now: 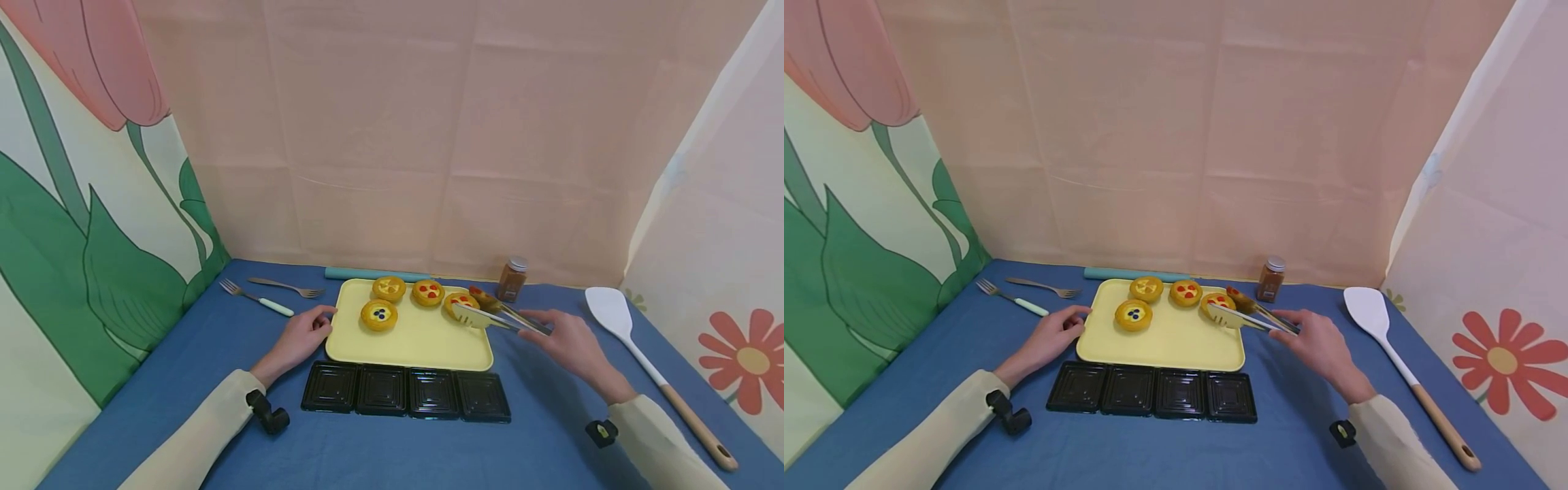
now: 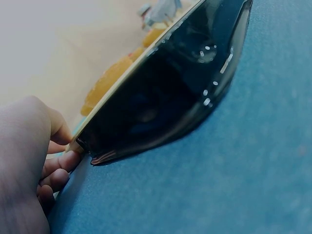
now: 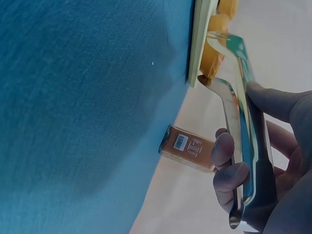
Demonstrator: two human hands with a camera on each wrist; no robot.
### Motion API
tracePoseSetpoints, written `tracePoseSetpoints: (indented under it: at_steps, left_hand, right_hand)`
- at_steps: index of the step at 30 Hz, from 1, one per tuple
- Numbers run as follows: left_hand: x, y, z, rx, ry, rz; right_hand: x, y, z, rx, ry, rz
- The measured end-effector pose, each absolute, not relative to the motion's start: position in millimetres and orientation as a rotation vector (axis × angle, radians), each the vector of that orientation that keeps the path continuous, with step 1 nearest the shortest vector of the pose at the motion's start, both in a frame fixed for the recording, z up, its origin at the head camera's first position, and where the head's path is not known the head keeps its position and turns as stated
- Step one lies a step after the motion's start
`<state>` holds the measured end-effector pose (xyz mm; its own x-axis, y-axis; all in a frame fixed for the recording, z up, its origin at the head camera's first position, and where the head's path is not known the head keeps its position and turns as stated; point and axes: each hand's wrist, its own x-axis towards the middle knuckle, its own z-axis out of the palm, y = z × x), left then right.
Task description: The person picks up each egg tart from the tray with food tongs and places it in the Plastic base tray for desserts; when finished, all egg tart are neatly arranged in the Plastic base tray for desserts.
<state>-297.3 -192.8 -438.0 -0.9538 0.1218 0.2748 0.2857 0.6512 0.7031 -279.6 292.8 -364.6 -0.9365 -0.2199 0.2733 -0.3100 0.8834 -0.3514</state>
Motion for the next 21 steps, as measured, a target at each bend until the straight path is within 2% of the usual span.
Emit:
tracePoseSetpoints:
  at_steps: [21]
  left_hand:
    - [-295.8,-192.8,-437.5,-0.322,-2.676,-1.209]
  right_hand:
    - [-275.0,294.1,-366.6,0.418,-2.809,0.558]
